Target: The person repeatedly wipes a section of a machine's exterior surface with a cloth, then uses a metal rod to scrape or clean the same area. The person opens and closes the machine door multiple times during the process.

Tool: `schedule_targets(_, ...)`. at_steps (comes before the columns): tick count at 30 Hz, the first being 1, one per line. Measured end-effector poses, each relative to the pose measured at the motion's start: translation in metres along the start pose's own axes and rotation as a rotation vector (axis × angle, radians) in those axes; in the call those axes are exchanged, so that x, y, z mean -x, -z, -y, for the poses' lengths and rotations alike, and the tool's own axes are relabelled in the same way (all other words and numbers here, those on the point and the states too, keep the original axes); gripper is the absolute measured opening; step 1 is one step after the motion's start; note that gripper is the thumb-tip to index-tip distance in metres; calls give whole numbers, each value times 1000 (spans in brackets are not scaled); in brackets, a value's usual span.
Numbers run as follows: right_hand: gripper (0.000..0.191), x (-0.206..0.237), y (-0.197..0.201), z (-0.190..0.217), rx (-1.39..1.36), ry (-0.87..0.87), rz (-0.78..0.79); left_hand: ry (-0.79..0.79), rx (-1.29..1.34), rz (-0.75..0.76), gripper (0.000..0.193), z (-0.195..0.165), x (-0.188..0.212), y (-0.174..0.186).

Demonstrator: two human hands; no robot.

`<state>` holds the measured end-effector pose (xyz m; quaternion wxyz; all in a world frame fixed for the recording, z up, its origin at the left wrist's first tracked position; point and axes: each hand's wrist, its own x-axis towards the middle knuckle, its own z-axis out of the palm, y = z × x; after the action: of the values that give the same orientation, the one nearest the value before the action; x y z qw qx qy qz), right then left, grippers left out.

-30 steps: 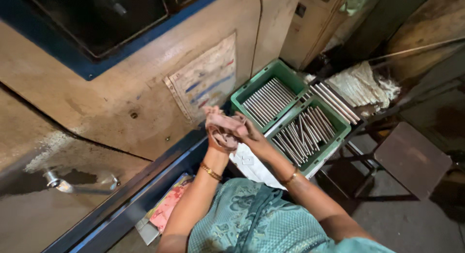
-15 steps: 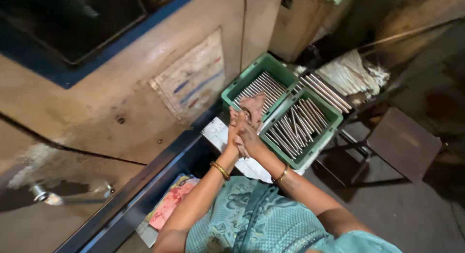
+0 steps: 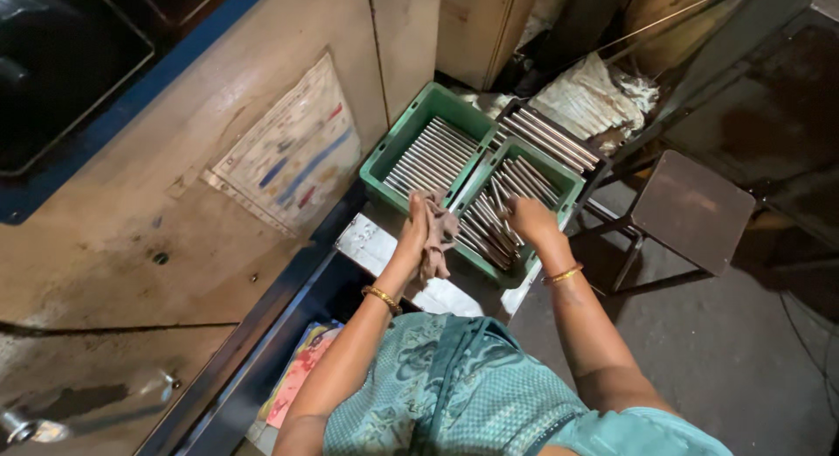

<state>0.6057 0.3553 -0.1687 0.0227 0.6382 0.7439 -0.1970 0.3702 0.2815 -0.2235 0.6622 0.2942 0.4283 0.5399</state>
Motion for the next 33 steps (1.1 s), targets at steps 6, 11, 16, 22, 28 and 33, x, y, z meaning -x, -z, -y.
schedule_targets(6,37,5,-48,-8,68,-99,68,97,121,162,106,11,1,-3)
schedule_targets(11,39,-3,-33,-12,-53,-133,189,259,485,112,104,3,5,7)
schedule_targets(16,49,-10,-8,-2,-163,-54,20,32,698,171,104,-35,40,37)
schedule_targets(22,37,31,35,41,-558,237,-103,-65,672,76,84,-53,71,50)
schedule_targets(28,37,79,-7,166,-711,1062,-180,-580,-1,-311,43,-52,84,9)
schedule_targets(33,50,120,-14,207,-574,1241,-228,-729,-168,-548,22,-112,153,1)
